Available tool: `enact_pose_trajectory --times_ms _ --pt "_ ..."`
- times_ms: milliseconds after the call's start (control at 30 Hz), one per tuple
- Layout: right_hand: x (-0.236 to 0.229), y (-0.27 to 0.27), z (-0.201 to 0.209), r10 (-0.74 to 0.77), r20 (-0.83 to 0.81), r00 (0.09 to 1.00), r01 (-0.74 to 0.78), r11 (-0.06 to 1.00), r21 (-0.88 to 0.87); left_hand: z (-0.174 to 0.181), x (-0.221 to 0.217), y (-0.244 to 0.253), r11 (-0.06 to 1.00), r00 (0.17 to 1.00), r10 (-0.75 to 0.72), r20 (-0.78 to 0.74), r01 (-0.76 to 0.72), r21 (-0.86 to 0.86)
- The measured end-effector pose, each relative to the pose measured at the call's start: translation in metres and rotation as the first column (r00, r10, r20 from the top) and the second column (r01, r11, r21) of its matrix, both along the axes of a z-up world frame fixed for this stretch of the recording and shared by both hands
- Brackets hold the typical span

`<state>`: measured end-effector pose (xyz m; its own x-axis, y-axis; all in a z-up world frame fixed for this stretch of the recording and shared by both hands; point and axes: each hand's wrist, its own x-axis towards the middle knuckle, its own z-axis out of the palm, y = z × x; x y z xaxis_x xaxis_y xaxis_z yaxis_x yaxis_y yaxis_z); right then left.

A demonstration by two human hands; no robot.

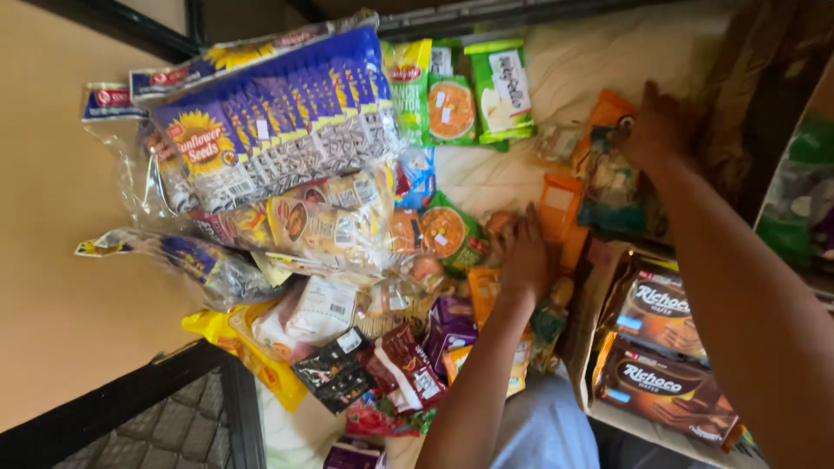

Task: Sort various packaged snack items from a pile on the floor into cardboard boxes and onto a shelf.

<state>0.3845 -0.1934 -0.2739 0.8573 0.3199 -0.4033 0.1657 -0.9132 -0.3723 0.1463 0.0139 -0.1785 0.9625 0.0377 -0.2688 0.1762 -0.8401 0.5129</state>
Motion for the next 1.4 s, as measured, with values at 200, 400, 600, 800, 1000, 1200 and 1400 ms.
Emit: enact_pose_trajectory --times_ms 200,400,600,800,1000,1200,1400 --pt "-0.001 -0.007 0.043 0.016 -0.207 0.978 -0.063 0.974 -0.218 -0.05 0.012 -0.003 0.975 0.994 0.035 -0.1 -0.013 0.221" --pt "-0.055 0.028 0.179 -0.003 -0.006 1.0 0.004 0.971 0.241 -0.022 0.015 0.006 0.986 0.99 0.141 0.012 -0.14 -0.089" --pt "-0.12 0.038 0.244 0.153 0.278 0.948 -0.22 0.948 0.228 -0.056 0.006 -0.016 0.943 0.982 0.049 0.182 0.014 -0.333" --pt "-0.154 0.021 0.261 0.119 0.147 0.982 -0.18 0.829 0.53 0.006 0.008 -0.012 0.213 0.951 0.206 -0.231 -0.274 -0.938" --pt "-0.186 0.017 0.319 -0.086 0.005 0.996 0.069 0.83 0.553 0.071 0.011 -0.011 0.609 0.793 0.417 0.445 0.121 -0.784" --pt "-0.25 -0.067 0.361 -0.403 -0.074 0.912 0.293 0.515 0.805 0.193 -0.02 -0.02 0.918 0.769 0.251 0.588 0.003 -0.397" --pt "-0.341 -0.183 0.322 -0.731 -0.19 0.656 0.511 0.245 0.824 0.183 -0.068 -0.106 0.477 0.962 0.004 0.274 0.239 -0.846"
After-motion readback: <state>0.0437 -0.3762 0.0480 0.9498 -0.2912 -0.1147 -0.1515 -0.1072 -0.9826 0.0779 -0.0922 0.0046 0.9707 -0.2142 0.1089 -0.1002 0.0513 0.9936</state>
